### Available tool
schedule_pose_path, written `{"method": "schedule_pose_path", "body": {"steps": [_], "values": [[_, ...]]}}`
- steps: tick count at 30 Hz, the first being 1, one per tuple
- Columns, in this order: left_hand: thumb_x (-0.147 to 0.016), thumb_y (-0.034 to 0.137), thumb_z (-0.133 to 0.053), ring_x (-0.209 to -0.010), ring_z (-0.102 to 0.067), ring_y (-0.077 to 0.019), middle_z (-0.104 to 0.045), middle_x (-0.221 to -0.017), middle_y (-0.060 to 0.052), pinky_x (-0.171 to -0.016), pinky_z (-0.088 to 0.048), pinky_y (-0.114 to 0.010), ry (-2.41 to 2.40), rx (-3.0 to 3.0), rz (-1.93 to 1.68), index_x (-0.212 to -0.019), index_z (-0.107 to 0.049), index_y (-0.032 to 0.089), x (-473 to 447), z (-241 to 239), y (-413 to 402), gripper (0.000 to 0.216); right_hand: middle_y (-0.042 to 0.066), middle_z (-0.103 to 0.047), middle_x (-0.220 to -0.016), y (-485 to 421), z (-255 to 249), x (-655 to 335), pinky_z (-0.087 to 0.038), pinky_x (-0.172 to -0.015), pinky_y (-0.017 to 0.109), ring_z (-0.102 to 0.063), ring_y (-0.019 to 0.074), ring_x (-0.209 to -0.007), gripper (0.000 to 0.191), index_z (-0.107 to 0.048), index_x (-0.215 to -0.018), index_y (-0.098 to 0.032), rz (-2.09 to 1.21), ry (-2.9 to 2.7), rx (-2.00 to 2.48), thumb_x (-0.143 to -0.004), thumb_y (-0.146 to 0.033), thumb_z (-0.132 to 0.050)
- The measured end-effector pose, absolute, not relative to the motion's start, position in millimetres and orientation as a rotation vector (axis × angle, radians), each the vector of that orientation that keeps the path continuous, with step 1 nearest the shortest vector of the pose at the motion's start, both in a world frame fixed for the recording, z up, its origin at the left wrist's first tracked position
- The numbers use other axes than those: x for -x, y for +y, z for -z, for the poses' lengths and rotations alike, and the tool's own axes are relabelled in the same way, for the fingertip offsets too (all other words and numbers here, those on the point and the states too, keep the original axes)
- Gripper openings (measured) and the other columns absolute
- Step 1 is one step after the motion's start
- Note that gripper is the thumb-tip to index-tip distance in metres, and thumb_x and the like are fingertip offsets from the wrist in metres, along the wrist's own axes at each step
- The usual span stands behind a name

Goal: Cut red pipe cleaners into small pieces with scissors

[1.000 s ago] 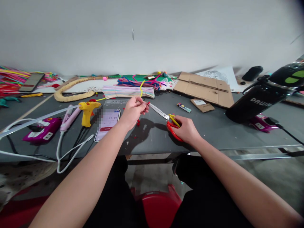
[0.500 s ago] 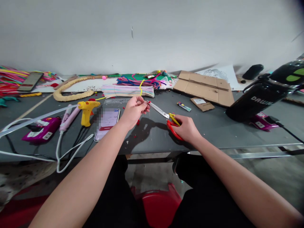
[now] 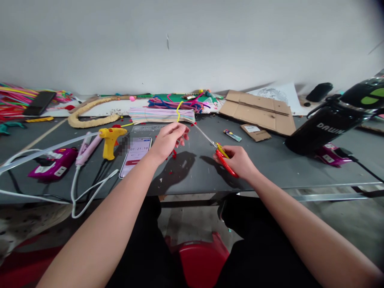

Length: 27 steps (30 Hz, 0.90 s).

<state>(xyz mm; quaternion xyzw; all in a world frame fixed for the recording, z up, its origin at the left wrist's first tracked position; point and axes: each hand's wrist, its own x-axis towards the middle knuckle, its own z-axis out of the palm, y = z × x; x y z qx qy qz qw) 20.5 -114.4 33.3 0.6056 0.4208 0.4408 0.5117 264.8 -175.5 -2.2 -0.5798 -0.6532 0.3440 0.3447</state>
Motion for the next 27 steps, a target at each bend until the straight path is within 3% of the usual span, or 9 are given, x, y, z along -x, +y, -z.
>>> {"method": "schedule_pose_path", "body": {"steps": [8,16,27], "values": [[-0.087,0.037,-0.059,-0.058,-0.055,-0.0105,-0.064,-0.078,-0.004,-0.050,-0.038,-0.024,0.979,-1.460,-1.081,-0.085,-0.061,0.018,-28,-34,-115,0.020,-0.003,-0.047,-0.063,-172,10,-261,-0.031,-0.055,0.024,-0.039,0.0112,-0.060,0.031,-0.056,-0.067,-0.018,-0.872,-1.749,1.504,-0.072,-0.046,-0.067],[-0.085,0.031,-0.059,-0.055,-0.051,-0.0100,-0.057,-0.067,-0.001,-0.049,-0.036,-0.024,0.922,-1.407,-1.081,-0.079,-0.059,0.018,-29,-31,-115,0.014,-0.003,-0.048,-0.063,-173,12,-259,-0.031,-0.055,0.024,-0.039,0.0111,-0.060,0.032,-0.058,-0.068,-0.017,-0.787,-1.806,1.538,-0.076,-0.048,-0.061],[-0.085,0.030,-0.058,-0.053,-0.046,-0.0089,-0.053,-0.065,0.000,-0.049,-0.034,-0.024,0.900,-1.373,-1.180,-0.076,-0.058,0.019,-37,-27,-117,0.014,-0.002,-0.049,-0.062,-177,8,-253,-0.028,-0.055,0.025,-0.034,0.0112,-0.059,0.035,-0.046,-0.066,-0.020,-0.462,-1.798,1.667,-0.077,-0.051,-0.059]]}}
